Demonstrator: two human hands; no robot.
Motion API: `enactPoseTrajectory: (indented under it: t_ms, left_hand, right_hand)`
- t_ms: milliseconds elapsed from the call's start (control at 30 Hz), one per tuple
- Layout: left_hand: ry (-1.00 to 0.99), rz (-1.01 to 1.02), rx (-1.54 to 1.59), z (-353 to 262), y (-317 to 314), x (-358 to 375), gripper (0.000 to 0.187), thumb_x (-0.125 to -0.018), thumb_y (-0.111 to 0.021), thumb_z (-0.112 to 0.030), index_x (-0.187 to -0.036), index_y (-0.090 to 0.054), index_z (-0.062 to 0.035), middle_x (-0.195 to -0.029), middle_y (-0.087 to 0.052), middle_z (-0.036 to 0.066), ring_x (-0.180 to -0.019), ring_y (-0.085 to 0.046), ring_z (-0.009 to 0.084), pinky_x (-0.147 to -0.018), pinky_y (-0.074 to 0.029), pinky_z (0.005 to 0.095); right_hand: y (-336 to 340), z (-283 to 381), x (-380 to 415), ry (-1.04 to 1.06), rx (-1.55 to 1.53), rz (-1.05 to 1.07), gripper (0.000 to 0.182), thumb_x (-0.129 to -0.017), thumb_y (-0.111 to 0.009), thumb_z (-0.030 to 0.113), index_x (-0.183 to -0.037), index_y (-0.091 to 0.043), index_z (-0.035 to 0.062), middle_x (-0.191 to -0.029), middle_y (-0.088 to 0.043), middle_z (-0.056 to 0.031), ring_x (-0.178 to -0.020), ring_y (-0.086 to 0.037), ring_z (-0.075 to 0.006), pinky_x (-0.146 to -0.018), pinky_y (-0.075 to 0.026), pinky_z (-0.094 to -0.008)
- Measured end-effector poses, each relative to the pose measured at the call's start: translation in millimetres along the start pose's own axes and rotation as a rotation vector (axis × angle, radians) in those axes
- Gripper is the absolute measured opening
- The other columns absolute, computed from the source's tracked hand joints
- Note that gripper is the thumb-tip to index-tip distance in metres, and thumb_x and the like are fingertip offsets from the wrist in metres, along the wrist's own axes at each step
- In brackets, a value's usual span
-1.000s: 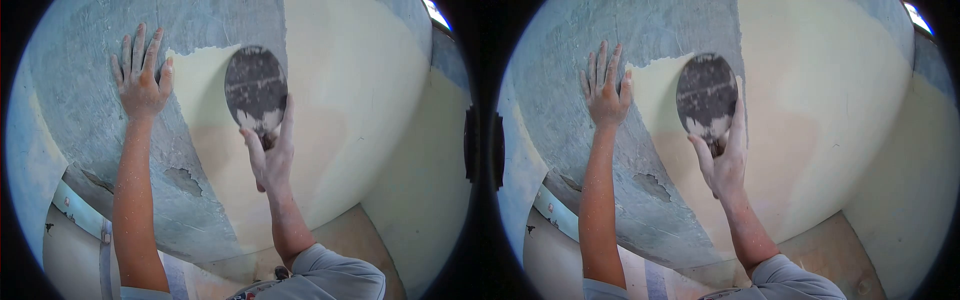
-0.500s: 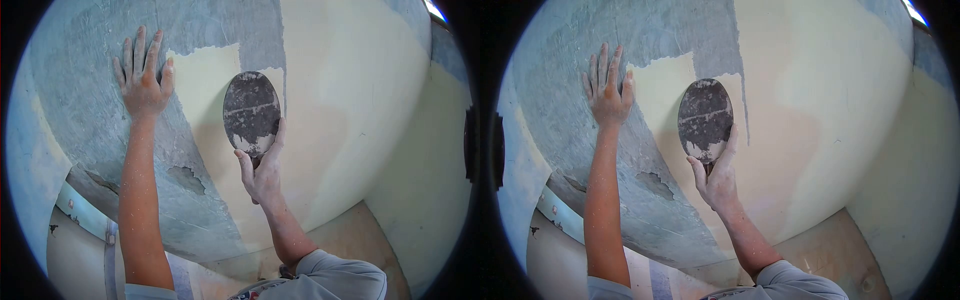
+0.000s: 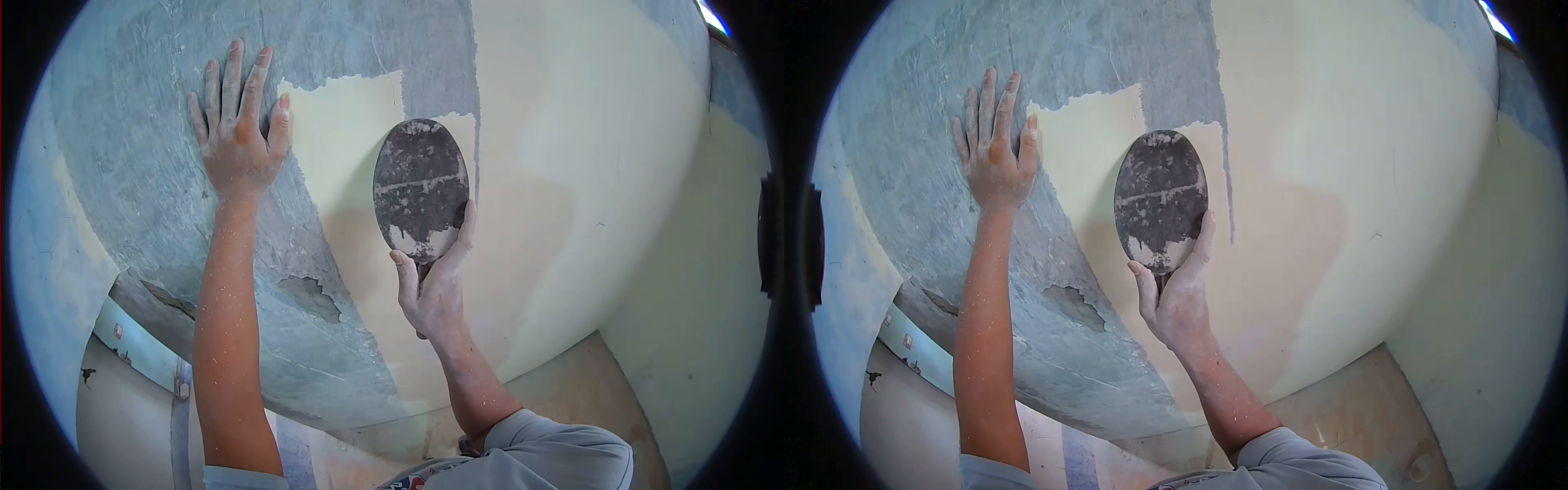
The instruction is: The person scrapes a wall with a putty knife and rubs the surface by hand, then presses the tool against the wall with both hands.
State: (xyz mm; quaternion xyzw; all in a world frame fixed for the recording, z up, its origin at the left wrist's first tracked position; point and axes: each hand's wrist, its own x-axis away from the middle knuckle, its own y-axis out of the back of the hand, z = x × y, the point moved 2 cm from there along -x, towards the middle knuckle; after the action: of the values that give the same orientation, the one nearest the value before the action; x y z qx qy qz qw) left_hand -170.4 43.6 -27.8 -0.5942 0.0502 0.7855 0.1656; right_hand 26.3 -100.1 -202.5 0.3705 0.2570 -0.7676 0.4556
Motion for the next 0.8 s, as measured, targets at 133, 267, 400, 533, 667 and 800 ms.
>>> enactPoseTrajectory:
  t_ms: [133,267,400,533,667,800]
  left_hand:
    - [0.001,0.001,0.01,1.6,-0.2,0.3,0.061,-0.1,-0.051,-0.045,-0.159,-0.04,-0.0376,-0.169,-0.032,-0.003,-0.155,-0.029,0.0308,-0.125,-0.014,0.0621]
    - [-0.008,-0.005,0.007,0.5,-0.3,0.5,0.061,-0.099,-0.051,-0.045,-0.159,-0.04,-0.0375,-0.169,-0.032,-0.003,-0.155,-0.029,0.0308,-0.125,-0.015,0.0625]
    - [0.0,-0.005,0.012,0.0,0.9,-0.2,0.061,-0.099,-0.051,-0.045,-0.159,-0.04,-0.0375,-0.169,-0.032,-0.003,-0.155,-0.029,0.0307,-0.125,-0.015,0.0624]
    - [0.0,-0.005,0.007,1.2,0.4,0.3,0.061,-0.099,-0.051,-0.045,-0.159,-0.04,-0.0376,-0.169,-0.032,-0.003,-0.155,-0.029,0.0307,-0.125,-0.015,0.0621]
    - [-0.003,-0.006,0.014,-1.0,1.8,0.1,0.062,-0.099,-0.052,-0.042,-0.159,-0.039,-0.0369,-0.17,-0.03,-0.003,-0.156,-0.028,0.0306,-0.126,-0.014,0.061]
    - [-0.007,-0.01,0.001,-0.3,0.1,0.5,0.061,-0.1,-0.051,-0.045,-0.159,-0.038,-0.0376,-0.169,-0.03,-0.003,-0.155,-0.029,0.031,-0.126,-0.015,0.0619]
  right_hand:
    - [0.8,8.2,-24.2,0.241,0.224,-0.041,0.097,-0.097,-0.062,-0.001,-0.157,0.015,-0.0069,-0.14,-0.044,-0.044,-0.122,-0.061,-0.0454,-0.102,-0.05,-0.0468]
    - [2.0,32.5,-70.8,0.33,0.291,-0.083,0.094,-0.097,-0.061,0.0,-0.156,0.012,-0.0082,-0.138,-0.045,-0.0455,-0.122,-0.062,-0.0448,-0.1,-0.052,-0.0459]
    - [8.2,46.4,-69.2,0.011,0.062,0.006,0.095,-0.099,-0.06,0.001,-0.157,0.015,-0.0058,-0.138,-0.045,-0.0452,-0.121,-0.063,-0.0453,-0.1,-0.052,-0.0465]
    - [8.9,28.0,-41.6,0.316,0.344,-0.045,0.098,-0.1,-0.058,0.001,-0.155,0.023,-0.0034,-0.13,-0.057,-0.0383,-0.113,-0.068,-0.044,-0.096,-0.054,-0.0465]
    - [6.7,6.2,-9.2,0.024,0.028,0.025,0.095,-0.099,-0.058,0.0,-0.157,0.018,-0.0037,-0.151,-0.03,-0.0427,-0.136,-0.049,-0.0456,-0.113,-0.041,-0.047]
    - [6.4,8.1,-0.8,-0.007,0.056,0.018,0.096,-0.099,-0.057,0.0,-0.157,0.019,-0.0027,-0.15,-0.032,-0.0428,-0.133,-0.052,-0.0447,-0.109,-0.045,-0.0468]
